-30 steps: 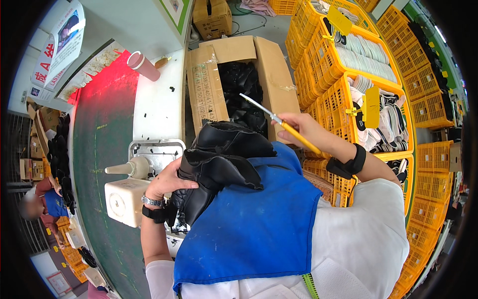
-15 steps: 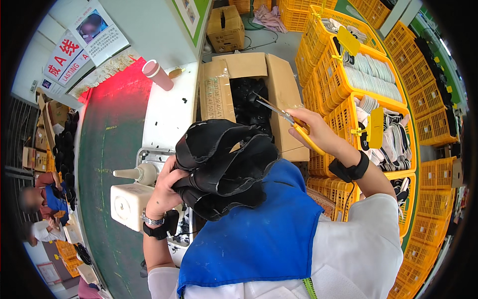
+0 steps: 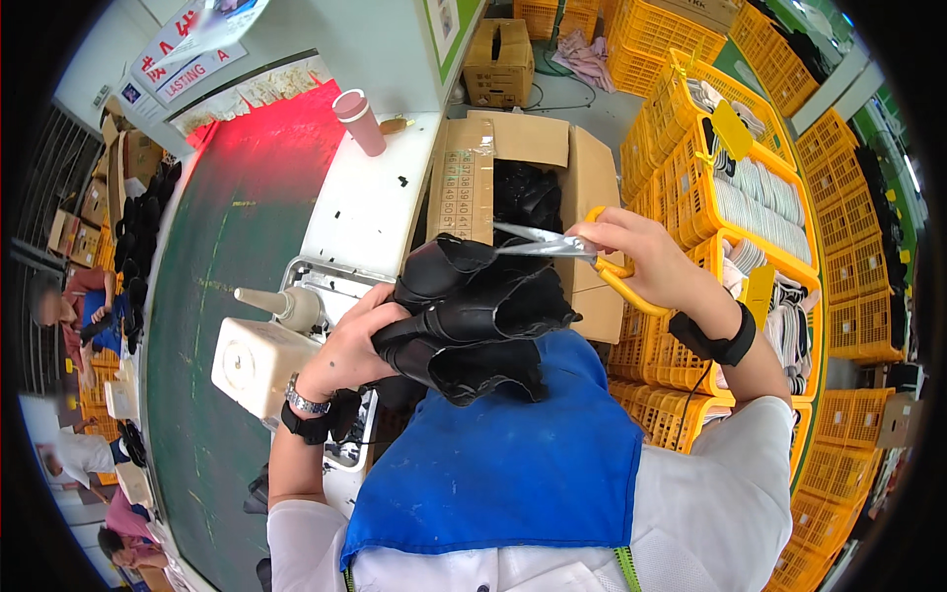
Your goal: The person removes boots from a box, trims the excess material from the top edges using shears, and places them onto a tray before repeating the process.
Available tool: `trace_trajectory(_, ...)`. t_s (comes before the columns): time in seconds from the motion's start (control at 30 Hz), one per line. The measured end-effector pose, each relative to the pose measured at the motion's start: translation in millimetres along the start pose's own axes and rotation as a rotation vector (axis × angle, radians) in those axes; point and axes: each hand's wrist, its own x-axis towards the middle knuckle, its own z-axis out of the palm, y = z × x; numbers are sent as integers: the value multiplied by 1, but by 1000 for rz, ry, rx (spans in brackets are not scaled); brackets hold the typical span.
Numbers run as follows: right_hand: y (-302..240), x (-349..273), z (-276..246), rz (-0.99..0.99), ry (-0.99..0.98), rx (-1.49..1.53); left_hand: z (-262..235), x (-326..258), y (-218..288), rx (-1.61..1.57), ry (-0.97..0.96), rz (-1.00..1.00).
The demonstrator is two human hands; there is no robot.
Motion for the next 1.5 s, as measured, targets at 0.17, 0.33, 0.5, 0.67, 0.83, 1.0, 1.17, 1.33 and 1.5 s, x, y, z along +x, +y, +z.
trace_trajectory(0.17, -7, 9, -2, -82, -117, -167, -1, -2, 1, -31, -16, -35)
trace_trajectory(0.33, -14, 16, 3, -130, -52, -272, -1, 1, 6, -37, -9, -19)
trace_trajectory(0.5, -17, 15, 6, -95, -98, -262, -1, 4, 8, -18, -46, -19)
trace_trajectory(0.67, -19, 13, 7, -32, -155, -263, 0, 1, 4, -24, -58, -36)
trace_trajectory(0.83, -16, 7, 14, 11, -167, -180, 3, -2, 0, -20, -41, -23)
trace_trajectory(1.0, -12, 4, 20, 71, -216, -124, 2, -1, 2, -13, -68, -51)
trace_trajectory(1.17, -13, 3, 21, -2, -154, -96, 4, 1, 4, -29, -86, -52)
trace_trajectory(1.33, -16, 2, 19, 4, -174, -168, 6, -2, 4, -10, -70, -43)
trace_trajectory(1.5, -14, 0, 20, 69, -235, -133, 5, 0, 4, -20, -94, -54)
